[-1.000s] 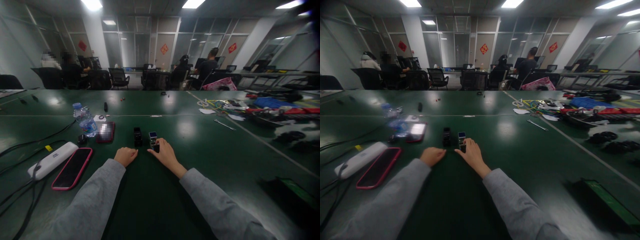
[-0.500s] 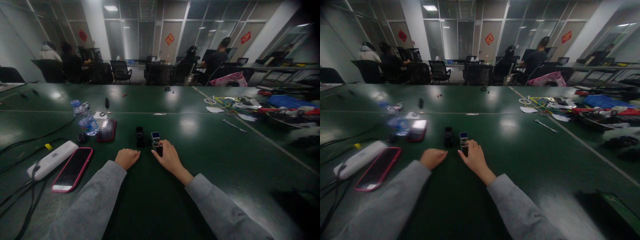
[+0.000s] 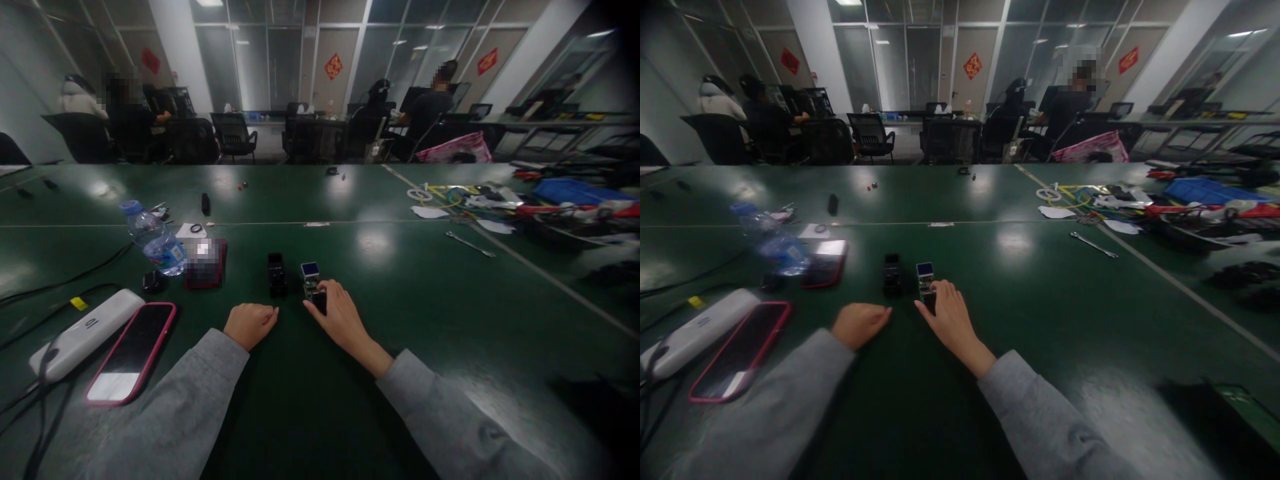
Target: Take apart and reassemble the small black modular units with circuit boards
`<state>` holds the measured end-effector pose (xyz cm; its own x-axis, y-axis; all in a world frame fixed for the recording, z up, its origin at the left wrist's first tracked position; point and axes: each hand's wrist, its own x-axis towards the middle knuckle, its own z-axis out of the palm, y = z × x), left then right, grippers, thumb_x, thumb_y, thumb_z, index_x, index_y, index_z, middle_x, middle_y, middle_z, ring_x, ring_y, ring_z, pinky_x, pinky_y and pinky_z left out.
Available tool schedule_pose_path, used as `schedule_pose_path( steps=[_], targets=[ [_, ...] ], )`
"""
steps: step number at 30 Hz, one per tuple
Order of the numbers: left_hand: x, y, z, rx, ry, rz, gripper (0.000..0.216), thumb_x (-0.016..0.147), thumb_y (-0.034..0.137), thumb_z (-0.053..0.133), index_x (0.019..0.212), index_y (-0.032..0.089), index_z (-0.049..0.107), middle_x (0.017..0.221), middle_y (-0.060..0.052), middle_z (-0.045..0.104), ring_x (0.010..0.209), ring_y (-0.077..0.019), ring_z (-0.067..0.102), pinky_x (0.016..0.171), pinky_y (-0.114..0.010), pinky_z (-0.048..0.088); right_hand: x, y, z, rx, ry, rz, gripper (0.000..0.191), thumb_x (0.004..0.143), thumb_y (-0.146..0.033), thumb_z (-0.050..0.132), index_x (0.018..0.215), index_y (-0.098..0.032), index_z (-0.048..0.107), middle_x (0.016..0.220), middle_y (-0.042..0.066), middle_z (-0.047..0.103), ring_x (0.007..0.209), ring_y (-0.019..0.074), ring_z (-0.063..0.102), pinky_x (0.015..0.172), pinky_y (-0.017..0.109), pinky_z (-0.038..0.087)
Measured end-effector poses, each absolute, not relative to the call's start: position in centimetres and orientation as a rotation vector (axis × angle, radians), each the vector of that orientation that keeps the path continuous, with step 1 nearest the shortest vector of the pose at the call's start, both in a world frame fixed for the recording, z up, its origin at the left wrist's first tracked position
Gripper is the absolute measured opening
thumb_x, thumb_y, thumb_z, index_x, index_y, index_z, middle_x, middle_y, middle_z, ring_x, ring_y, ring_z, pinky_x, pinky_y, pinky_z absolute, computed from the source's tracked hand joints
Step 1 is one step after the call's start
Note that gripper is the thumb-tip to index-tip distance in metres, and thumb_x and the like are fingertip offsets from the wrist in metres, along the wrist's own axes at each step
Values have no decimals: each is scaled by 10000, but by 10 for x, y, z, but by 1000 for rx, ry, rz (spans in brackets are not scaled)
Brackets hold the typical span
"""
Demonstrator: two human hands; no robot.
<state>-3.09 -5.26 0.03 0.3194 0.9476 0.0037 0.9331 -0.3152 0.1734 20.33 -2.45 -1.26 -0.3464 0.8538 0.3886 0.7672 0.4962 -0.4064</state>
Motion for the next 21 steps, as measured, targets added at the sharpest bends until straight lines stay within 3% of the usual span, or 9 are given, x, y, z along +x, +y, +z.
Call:
schedule_pose_path(
  steps=[14,21],
  targets=[
    [-29,-52,3,2409,1779,109,527,959,460,271,706,198,652,689,-30,643,592,-130,550,560,-241,361,202,-23,-17,-1331,-2179,167,378,923,-493,511,1092,-159,456,1028,112,549,896,245,551,759,390,470],
    [-30,-54,2,2426,1776,121,529,959,463,269,684,192,631,656,-22,623,570,-123,531,541,-246,332,202,-22,-17,-1314,-2191,150,370,924,-479,516,1097,-159,449,1035,105,547,918,241,545,775,387,467]
  ],
)
